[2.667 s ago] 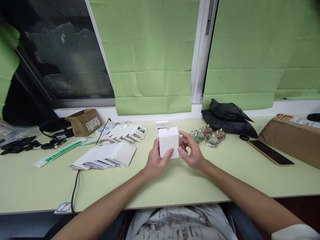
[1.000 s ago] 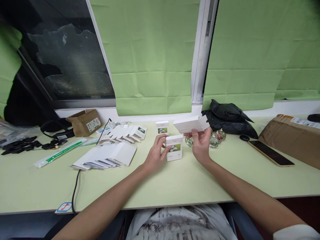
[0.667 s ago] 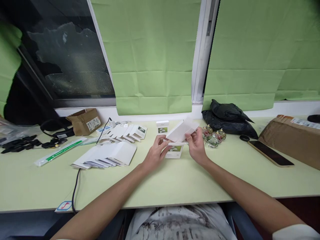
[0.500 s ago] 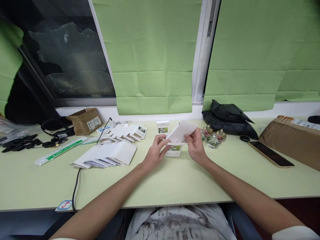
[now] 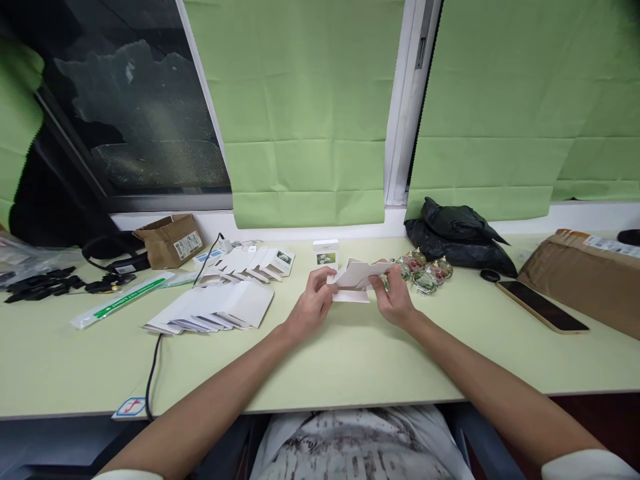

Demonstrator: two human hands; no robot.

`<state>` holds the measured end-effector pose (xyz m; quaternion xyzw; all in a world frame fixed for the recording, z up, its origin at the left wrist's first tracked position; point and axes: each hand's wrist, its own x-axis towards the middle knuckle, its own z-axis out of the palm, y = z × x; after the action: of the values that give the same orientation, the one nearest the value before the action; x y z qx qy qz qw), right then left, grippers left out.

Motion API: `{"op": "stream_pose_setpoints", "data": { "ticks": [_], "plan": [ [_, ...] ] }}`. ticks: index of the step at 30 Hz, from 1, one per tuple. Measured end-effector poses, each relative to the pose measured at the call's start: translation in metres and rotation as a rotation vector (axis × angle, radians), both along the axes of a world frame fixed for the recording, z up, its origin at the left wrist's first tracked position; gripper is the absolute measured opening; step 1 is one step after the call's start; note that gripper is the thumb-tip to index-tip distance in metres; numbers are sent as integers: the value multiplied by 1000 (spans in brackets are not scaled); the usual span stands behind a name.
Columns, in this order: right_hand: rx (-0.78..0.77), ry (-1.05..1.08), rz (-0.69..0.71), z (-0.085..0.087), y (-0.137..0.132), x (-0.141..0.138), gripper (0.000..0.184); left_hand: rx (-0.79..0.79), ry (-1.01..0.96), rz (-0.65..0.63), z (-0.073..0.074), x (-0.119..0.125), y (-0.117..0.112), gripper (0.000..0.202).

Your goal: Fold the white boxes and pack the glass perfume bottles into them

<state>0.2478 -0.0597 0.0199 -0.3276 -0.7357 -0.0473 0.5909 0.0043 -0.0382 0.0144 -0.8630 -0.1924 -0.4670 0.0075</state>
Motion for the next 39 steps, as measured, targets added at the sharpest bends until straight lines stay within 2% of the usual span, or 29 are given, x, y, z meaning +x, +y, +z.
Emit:
{"op": "stream_pose_setpoints", "data": {
  "ticks": [4,8,20,28,35,39],
  "plan": [
    [56,-52,80,6,-2,1,20,52,-20,11,1,0,1,28],
    [76,-62,135,9,-4,0,22,9,-79,-22,1,1,1,27],
    [93,-97,153,7,1,-1,20,-77,-101,-81,0,1,4,21],
    [-39,-103,28,2,1,3,17,-111,-98,-46,0,1,4,23],
    [-75,-126,31,7,-3,3,25,-101,-75,30,5,2,-1,14],
    [-86,-163,23,9,-5,3,23,-97,-63,41,5,1,0,14]
  ]
}}
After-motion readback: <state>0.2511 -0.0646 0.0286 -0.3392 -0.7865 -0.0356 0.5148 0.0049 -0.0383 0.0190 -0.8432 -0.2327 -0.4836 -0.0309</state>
